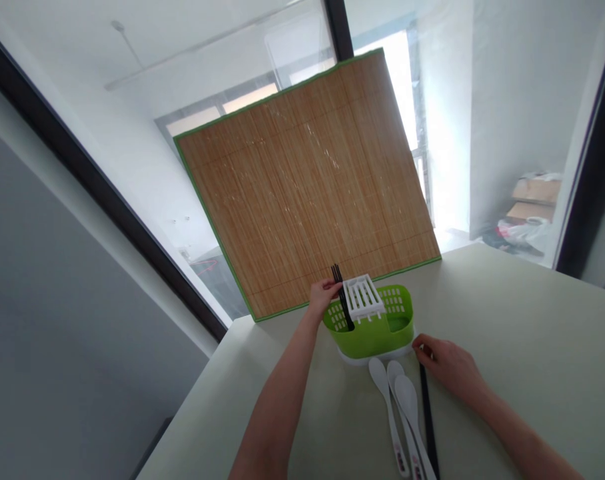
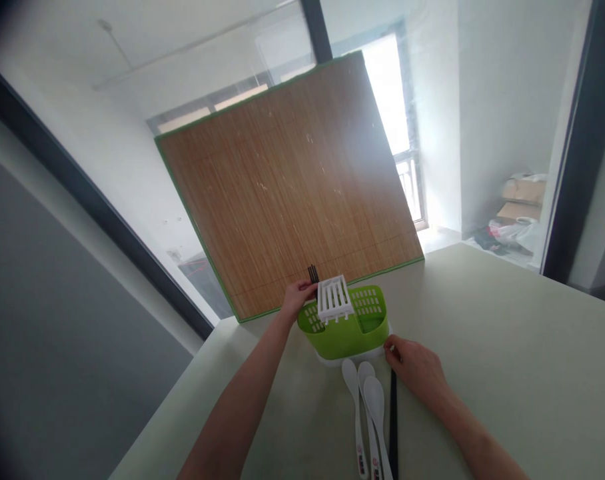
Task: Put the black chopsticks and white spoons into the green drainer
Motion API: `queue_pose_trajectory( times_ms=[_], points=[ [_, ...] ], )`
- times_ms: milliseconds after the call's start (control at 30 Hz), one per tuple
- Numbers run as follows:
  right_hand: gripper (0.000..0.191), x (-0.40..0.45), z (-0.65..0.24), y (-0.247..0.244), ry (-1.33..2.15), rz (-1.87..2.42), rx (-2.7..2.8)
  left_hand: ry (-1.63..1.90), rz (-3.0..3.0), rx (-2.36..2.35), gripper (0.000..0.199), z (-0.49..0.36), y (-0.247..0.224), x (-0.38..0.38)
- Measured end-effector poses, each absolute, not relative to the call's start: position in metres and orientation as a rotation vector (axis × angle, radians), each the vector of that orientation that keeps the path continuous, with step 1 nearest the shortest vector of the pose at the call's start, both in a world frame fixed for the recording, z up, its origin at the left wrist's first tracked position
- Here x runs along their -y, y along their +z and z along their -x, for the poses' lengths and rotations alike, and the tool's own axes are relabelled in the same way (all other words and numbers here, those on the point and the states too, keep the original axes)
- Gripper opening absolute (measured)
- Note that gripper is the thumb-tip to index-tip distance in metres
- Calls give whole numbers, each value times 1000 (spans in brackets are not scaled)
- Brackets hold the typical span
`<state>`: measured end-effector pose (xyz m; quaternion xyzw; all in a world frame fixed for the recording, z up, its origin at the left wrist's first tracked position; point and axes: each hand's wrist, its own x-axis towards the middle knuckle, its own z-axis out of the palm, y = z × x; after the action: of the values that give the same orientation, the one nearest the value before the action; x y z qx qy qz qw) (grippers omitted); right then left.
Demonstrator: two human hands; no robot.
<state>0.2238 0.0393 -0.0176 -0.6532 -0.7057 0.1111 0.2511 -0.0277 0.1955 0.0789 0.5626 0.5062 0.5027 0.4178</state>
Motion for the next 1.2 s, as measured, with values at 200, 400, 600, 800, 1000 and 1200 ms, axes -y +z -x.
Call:
queue_pose_trajectory(
  times_ms=[200,400,600,800,1000,1200],
  points=[
    [23,-39,-223,-18,274,1787,1937,1268,-1413,-1260,16,30,77,-198],
    [22,-37,-221,-17,259,1848,2040,1228,-1433,-1290,17,32,66,-197],
    [22,-35,-220,-23,227,1918,2108,1256,-1443,-1332,24,33,66,-199],
    [32,-32,-219,-29,199,1990,2140,1179,-1516,-1385,27,34,69,-198],
    [32,-29,-213,-30,184,2012,2124,1039,-1618,-1472,32,41,63,-195],
    [18,-29,-213,-30,205,2035,2050,1033,-1667,-1470,28,40,63,-194]
  ],
)
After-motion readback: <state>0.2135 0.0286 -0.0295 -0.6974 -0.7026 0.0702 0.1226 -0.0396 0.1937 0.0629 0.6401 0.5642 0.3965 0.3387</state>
